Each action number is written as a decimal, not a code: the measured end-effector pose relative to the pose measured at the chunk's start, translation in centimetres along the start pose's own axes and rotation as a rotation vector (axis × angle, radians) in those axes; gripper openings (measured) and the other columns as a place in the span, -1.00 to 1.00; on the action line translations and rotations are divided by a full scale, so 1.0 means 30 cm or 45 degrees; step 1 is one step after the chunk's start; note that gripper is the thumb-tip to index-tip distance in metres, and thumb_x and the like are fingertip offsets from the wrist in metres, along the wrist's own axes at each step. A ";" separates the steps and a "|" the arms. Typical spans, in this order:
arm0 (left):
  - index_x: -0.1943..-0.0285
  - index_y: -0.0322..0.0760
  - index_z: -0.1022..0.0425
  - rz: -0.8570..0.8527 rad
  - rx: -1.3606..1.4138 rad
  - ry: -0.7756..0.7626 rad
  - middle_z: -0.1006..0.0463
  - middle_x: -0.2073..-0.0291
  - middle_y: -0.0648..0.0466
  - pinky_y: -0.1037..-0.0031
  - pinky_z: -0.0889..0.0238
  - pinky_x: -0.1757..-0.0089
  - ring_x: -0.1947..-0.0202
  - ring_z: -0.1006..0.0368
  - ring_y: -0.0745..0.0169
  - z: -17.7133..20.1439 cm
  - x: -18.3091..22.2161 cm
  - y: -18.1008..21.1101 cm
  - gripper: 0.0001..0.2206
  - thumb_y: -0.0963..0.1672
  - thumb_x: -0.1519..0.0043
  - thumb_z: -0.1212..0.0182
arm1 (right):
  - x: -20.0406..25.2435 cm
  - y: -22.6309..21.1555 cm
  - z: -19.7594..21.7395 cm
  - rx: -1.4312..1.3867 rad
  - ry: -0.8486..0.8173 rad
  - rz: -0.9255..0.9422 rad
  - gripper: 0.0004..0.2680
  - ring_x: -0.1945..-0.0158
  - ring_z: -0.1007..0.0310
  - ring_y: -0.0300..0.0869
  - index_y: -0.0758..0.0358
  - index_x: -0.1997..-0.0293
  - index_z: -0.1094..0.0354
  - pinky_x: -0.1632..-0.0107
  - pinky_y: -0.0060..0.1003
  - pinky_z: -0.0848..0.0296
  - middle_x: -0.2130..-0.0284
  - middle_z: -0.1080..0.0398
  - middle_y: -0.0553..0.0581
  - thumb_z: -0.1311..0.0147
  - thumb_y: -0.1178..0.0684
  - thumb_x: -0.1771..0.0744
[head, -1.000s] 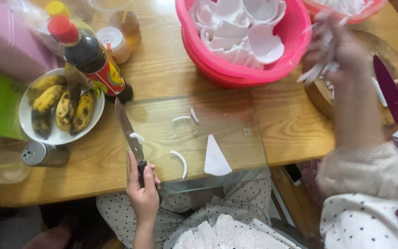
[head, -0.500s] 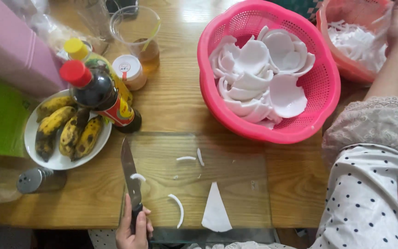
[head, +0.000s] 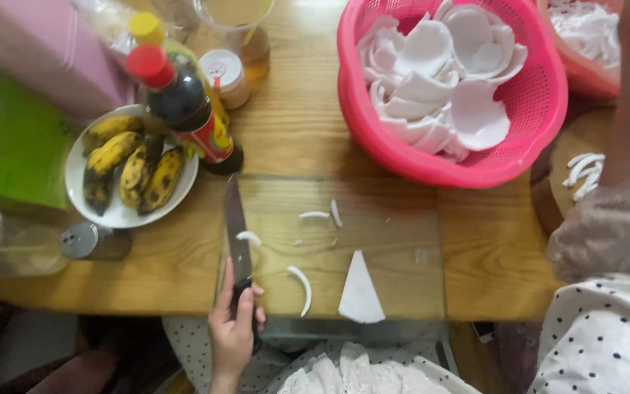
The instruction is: Slicing white coconut meat into thin strips on a glass cutting board using a knife.
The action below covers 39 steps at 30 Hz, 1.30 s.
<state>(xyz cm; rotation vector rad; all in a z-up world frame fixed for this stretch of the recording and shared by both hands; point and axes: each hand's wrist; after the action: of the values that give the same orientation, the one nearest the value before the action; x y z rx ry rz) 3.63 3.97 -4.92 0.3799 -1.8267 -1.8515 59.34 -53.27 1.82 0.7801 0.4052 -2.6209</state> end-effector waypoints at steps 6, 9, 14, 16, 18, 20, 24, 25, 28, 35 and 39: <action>-0.49 -0.09 -0.02 -0.032 0.222 -0.270 -0.51 0.35 0.03 0.61 -0.28 0.61 0.65 -0.31 0.41 0.049 -0.021 0.008 -0.47 -0.17 -0.29 0.05 | 0.334 -1.502 0.382 -1.037 -0.125 -0.151 -0.75 0.65 -0.22 -0.25 0.33 0.25 -0.22 0.59 -0.45 -0.16 0.69 -0.17 0.09 0.25 0.15 -0.57; -0.51 -0.03 0.03 -0.012 0.244 -0.432 -0.48 0.34 0.05 0.62 -0.27 0.60 0.62 -0.31 0.44 0.072 -0.026 0.024 -0.47 -0.15 -0.32 0.07 | 0.513 -1.636 0.237 -0.589 -0.763 0.031 -0.90 0.19 -0.51 -0.15 0.12 0.18 -0.48 0.16 -0.24 -0.39 0.25 -0.55 0.02 -0.07 0.05 -0.31; -0.46 -0.24 -0.06 -0.167 0.382 -0.495 -0.54 0.44 -0.08 0.64 -0.32 0.68 0.68 -0.39 0.39 0.068 -0.045 0.015 -0.53 -0.23 -0.31 0.12 | 0.643 -1.633 -0.015 -0.255 -1.009 -0.255 -0.74 0.06 -0.48 -0.01 0.11 0.04 -0.40 0.12 -0.09 -0.50 0.23 -0.40 0.08 -0.15 -0.09 -0.24; -0.46 -0.26 -0.06 -0.184 0.393 -0.515 -0.54 0.44 -0.09 0.63 -0.31 0.69 0.68 -0.40 0.38 0.075 -0.049 0.013 -0.53 -0.23 -0.31 0.12 | 0.634 -1.634 -0.042 -0.193 -1.018 -0.256 -0.75 0.06 -0.47 0.01 0.11 0.09 -0.41 0.12 -0.08 -0.49 0.23 -0.39 0.08 -0.15 -0.12 -0.24; -0.45 -0.27 -0.07 -0.195 0.405 -0.535 -0.54 0.44 -0.10 0.63 -0.31 0.69 0.68 -0.40 0.38 0.079 -0.050 0.012 -0.53 -0.23 -0.31 0.11 | 0.630 -1.634 -0.066 -0.130 -1.033 -0.258 -0.76 0.06 -0.47 0.03 0.11 0.14 -0.41 0.11 -0.07 -0.48 0.23 -0.38 0.08 -0.14 -0.15 -0.25; -0.46 -0.27 -0.06 -0.199 0.391 -0.545 -0.54 0.42 -0.10 0.62 -0.33 0.67 0.66 -0.40 0.37 0.081 -0.049 0.012 -0.53 -0.23 -0.32 0.12 | 0.625 -1.636 -0.085 -0.174 -0.996 -0.118 -0.80 0.16 -0.48 0.11 0.20 0.29 -0.39 0.13 -0.02 -0.46 0.35 -0.39 0.18 -0.12 -0.10 -0.24; -0.46 -0.28 -0.06 -0.202 0.418 -0.545 -0.54 0.42 -0.11 0.62 -0.33 0.67 0.66 -0.41 0.37 0.087 -0.048 0.002 -0.53 -0.22 -0.32 0.10 | 0.600 -1.665 -0.081 -0.330 -0.941 -0.050 -0.81 0.19 -0.45 0.16 0.30 0.29 -0.36 0.16 -0.01 -0.44 0.38 -0.37 0.26 -0.14 -0.02 -0.24; -0.46 -0.28 -0.06 -0.205 0.417 -0.550 -0.54 0.43 -0.11 0.62 -0.33 0.67 0.66 -0.41 0.36 0.087 -0.048 0.002 -0.53 -0.22 -0.32 0.10 | 0.597 -1.670 -0.083 -0.382 -0.950 -0.032 -0.80 0.17 -0.44 0.16 0.31 0.26 -0.35 0.15 -0.02 -0.44 0.36 -0.37 0.26 -0.16 -0.02 -0.24; -0.46 -0.28 -0.06 -0.198 0.411 -0.552 -0.54 0.44 -0.11 0.63 -0.33 0.67 0.67 -0.41 0.36 0.090 -0.045 0.007 -0.53 -0.23 -0.31 0.10 | 0.615 -1.674 -0.109 -0.406 -0.935 0.001 -0.76 0.13 -0.42 0.11 0.27 0.17 -0.31 0.10 -0.05 -0.43 0.30 -0.34 0.21 -0.21 -0.02 -0.22; -0.46 -0.25 -0.08 -0.133 0.381 -0.538 -0.53 0.43 -0.11 0.62 -0.33 0.68 0.67 -0.39 0.35 0.087 -0.033 0.025 -0.53 -0.23 -0.31 0.11 | 0.735 -1.692 -0.194 -0.364 -0.886 0.170 -0.83 0.17 -0.43 0.12 0.19 0.20 -0.33 0.11 -0.05 -0.44 0.31 -0.33 0.15 -0.17 0.05 -0.22; -0.45 -0.26 -0.08 -0.086 0.365 -0.545 -0.54 0.43 -0.11 0.63 -0.34 0.68 0.67 -0.41 0.36 0.096 0.011 0.037 -0.53 -0.22 -0.31 0.10 | 0.757 -1.812 0.000 -0.493 -0.908 0.118 -0.89 0.18 -0.44 0.09 0.19 0.21 -0.36 0.11 -0.09 -0.45 0.34 -0.35 0.15 -0.07 0.07 -0.26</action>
<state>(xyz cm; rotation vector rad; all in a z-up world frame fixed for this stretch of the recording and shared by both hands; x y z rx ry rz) 1.99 6.26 -3.60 0.1490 -2.4061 -1.8196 18.41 -11.10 -2.21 -0.2566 0.6060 -2.4102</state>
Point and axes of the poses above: each hand's wrist, its own x-axis away from the middle knuckle, its own z-axis out of the back of the hand, y = z × x
